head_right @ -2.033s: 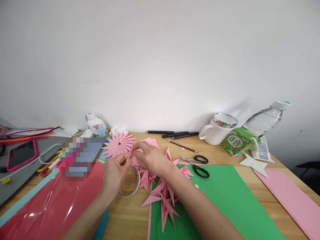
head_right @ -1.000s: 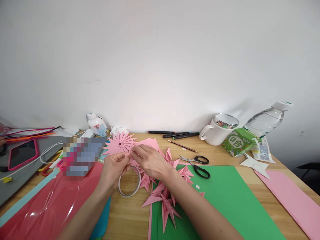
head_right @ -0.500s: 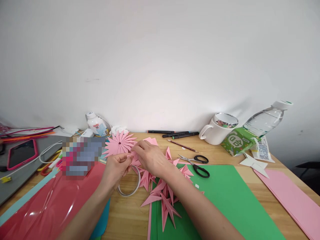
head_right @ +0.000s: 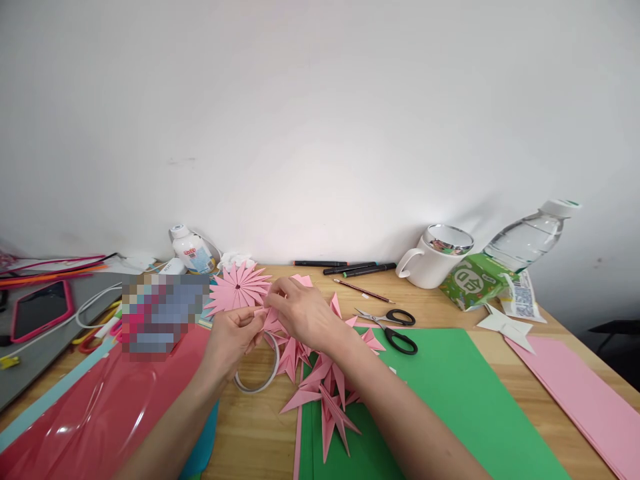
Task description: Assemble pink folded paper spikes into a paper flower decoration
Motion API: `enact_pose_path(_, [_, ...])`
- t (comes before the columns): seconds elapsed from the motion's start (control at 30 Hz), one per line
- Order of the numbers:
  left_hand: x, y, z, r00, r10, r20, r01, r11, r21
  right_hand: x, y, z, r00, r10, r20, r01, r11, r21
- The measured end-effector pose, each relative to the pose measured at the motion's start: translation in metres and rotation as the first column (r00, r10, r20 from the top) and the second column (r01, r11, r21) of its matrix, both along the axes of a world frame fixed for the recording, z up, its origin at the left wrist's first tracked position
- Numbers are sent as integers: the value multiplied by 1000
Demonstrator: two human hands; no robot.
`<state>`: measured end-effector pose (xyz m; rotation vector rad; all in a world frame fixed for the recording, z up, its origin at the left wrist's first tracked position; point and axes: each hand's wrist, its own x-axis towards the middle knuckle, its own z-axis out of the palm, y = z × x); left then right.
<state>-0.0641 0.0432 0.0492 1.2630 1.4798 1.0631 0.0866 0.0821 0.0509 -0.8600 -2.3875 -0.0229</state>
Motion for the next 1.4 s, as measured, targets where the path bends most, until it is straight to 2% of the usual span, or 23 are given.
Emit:
enact_pose_path(0.33, [2, -1, -4, 994, -42, -101, 47, 998, 46, 1, -2, 6, 990, -10, 141, 4, 999, 44])
enact_pose_path(0.4, [0, 0, -3, 995, -39, -90, 44, 998, 47, 2, -2, 7, 995, 25, 92, -26, 1000, 5])
enact_pose_path(0.5, [-2, 1, -2, 998, -32, -50, 34, 998, 45, 4, -1, 6, 995, 74, -72, -79, 995, -67])
enact_pose_path(0.6, [-3, 1, -2, 999, -36, -40, 38, 998, 47, 5, 1, 5, 986, 73, -151, -92, 989, -119])
enact_pose_path(0.67, [-2, 1, -2, 998, -40, -47, 42, 998, 46, 6, 0, 8, 993, 55, -102, -69, 988, -135])
enact_pose_path(0.87, [4, -1, -5, 996, -73, -52, 76, 996, 43, 5, -6, 22, 968, 4, 250, 18, 996, -85])
enact_pose_path(0.97, [4, 0, -5, 993, -85, -85, 91, 994, 65, 3, -10, 25, 950, -48, 308, 70, 996, -61])
enact_pose_path(1.03, [2, 1, -5, 989, -100, -109, 109, 991, 79, 3, -12, 26, 956, -57, 287, 90, 991, -103])
enact_pose_path(1.1, [0, 2, -4, 986, -114, -121, 124, 989, 83, 5, -12, 29, 974, -34, 222, 81, 976, -204])
enact_pose_path(1.23, [-2, 2, -4, 985, -131, -115, 140, 988, 72, 9, -11, 33, 999, 2, 34, 12, 915, -403])
enact_pose_path(1.4, [1, 0, -2, 984, -133, -121, 142, 987, 73, 3, -7, 21, 973, -147, -180, 37, 862, -505])
